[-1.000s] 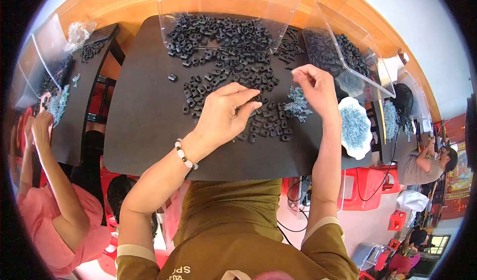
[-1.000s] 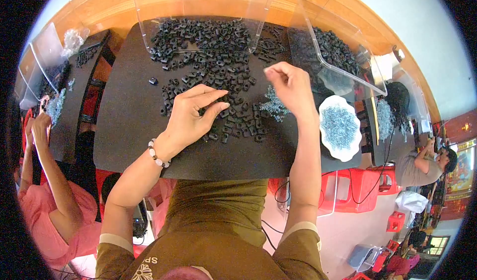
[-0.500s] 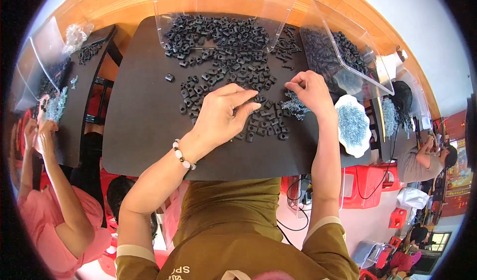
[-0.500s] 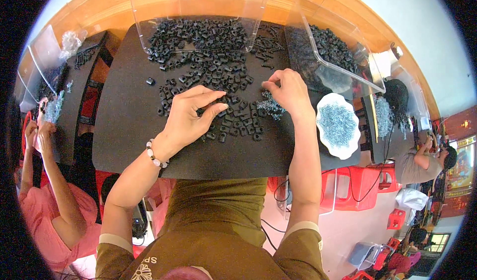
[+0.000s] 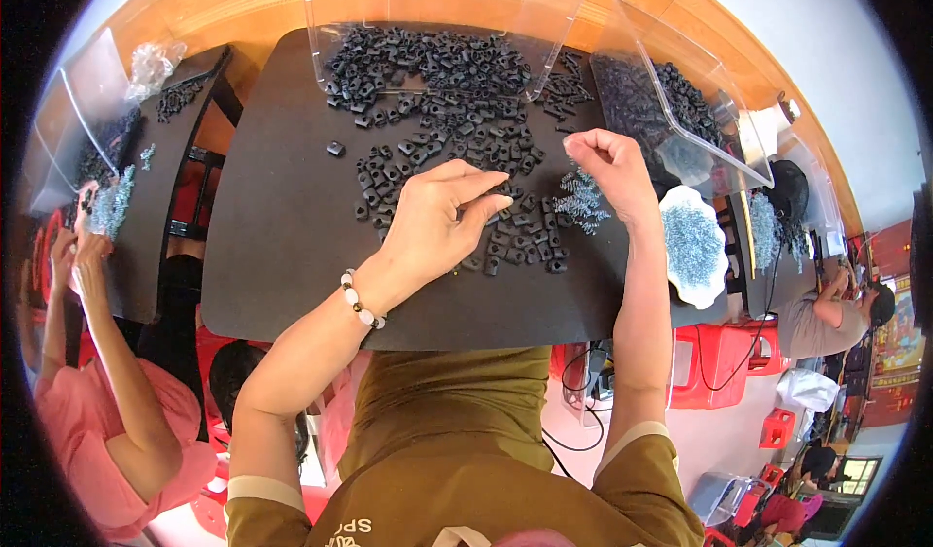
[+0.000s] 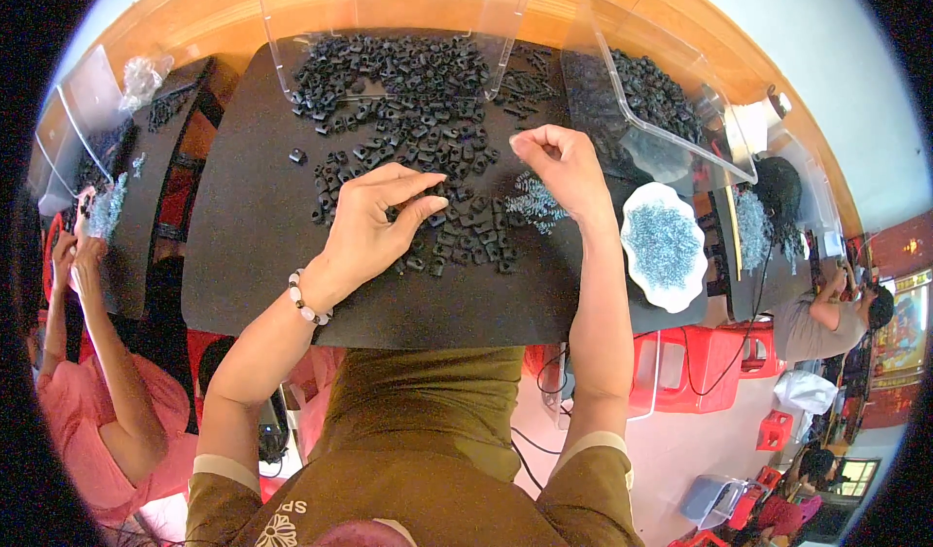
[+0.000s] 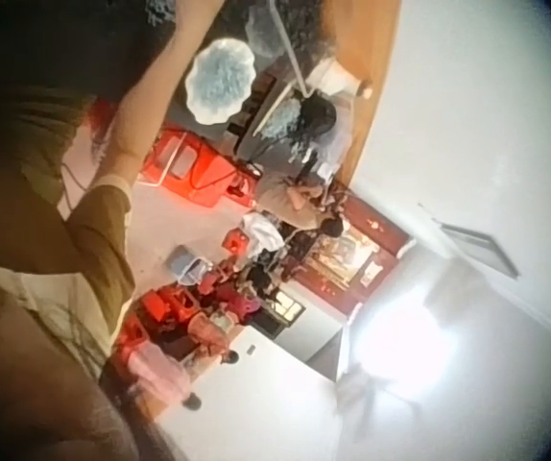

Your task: The person sorts small plastic parts and rubber parts by hand, inspecting them one by one and placing them into bins or onto a plate.

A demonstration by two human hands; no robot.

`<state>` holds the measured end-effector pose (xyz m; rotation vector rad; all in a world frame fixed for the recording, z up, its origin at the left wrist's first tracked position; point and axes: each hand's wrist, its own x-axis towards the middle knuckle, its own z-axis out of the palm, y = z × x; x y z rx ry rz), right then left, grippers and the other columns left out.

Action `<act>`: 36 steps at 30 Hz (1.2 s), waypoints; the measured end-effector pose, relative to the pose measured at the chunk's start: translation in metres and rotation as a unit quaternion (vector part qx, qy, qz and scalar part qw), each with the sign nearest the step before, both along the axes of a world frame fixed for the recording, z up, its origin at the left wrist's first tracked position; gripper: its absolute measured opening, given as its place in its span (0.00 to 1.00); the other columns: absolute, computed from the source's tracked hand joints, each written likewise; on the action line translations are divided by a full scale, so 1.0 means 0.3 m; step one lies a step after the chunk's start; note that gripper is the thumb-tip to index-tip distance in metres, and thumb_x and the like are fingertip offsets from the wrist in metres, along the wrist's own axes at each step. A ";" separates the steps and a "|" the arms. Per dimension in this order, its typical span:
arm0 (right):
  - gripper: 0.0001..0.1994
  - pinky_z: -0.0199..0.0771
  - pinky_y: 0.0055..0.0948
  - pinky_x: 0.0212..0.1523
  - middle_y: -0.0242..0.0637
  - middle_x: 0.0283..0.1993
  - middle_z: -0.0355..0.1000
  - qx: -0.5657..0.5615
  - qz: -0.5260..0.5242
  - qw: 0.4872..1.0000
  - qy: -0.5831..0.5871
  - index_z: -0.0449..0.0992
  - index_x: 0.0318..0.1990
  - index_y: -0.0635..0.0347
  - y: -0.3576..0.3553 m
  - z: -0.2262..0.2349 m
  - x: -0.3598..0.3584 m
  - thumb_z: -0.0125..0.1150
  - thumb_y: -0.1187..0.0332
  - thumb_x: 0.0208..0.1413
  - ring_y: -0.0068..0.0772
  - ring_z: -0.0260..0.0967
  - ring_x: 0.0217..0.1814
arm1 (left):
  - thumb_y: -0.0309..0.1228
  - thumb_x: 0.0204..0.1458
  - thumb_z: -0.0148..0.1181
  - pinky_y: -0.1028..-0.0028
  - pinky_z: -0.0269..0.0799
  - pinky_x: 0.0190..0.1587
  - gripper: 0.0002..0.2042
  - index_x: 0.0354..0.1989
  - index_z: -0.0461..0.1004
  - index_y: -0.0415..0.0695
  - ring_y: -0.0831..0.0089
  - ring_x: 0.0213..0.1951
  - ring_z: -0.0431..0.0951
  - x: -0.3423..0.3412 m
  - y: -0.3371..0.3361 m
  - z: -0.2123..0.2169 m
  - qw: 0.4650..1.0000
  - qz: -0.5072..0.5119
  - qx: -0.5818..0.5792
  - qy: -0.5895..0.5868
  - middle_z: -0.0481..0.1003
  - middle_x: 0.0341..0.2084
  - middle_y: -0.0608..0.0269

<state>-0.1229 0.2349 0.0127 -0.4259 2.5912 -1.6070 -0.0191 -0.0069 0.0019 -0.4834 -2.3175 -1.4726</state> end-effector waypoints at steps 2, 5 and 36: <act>0.10 0.66 0.20 0.37 0.29 0.36 0.75 -0.055 0.032 0.997 -0.038 0.79 0.37 0.63 -0.038 0.028 0.029 0.62 0.64 0.59 0.15 0.64 0.32 | 0.26 0.50 0.66 0.74 0.70 0.32 0.12 0.42 0.80 0.36 0.71 0.27 0.75 -0.007 0.003 -0.013 1.000 -0.003 0.025 -0.014 0.78 0.28 0.57; 0.12 0.66 0.22 0.43 0.34 0.47 0.73 -0.224 0.124 0.964 -0.067 0.78 0.37 0.60 -0.117 0.034 0.078 0.61 0.60 0.61 0.18 0.64 0.38 | 0.27 0.51 0.67 0.76 0.68 0.28 0.12 0.43 0.80 0.37 0.77 0.23 0.71 -0.013 0.006 -0.029 0.994 -0.014 0.088 -0.063 0.76 0.23 0.60; 0.13 0.69 0.20 0.42 0.33 0.44 0.77 -0.205 0.146 0.966 -0.055 0.74 0.49 0.61 -0.153 0.077 0.116 0.57 0.62 0.64 0.19 0.71 0.44 | 0.25 0.52 0.66 0.79 0.63 0.27 0.10 0.43 0.81 0.38 0.83 0.24 0.68 -0.027 -0.005 -0.034 0.974 -0.013 0.208 -0.093 0.74 0.23 0.68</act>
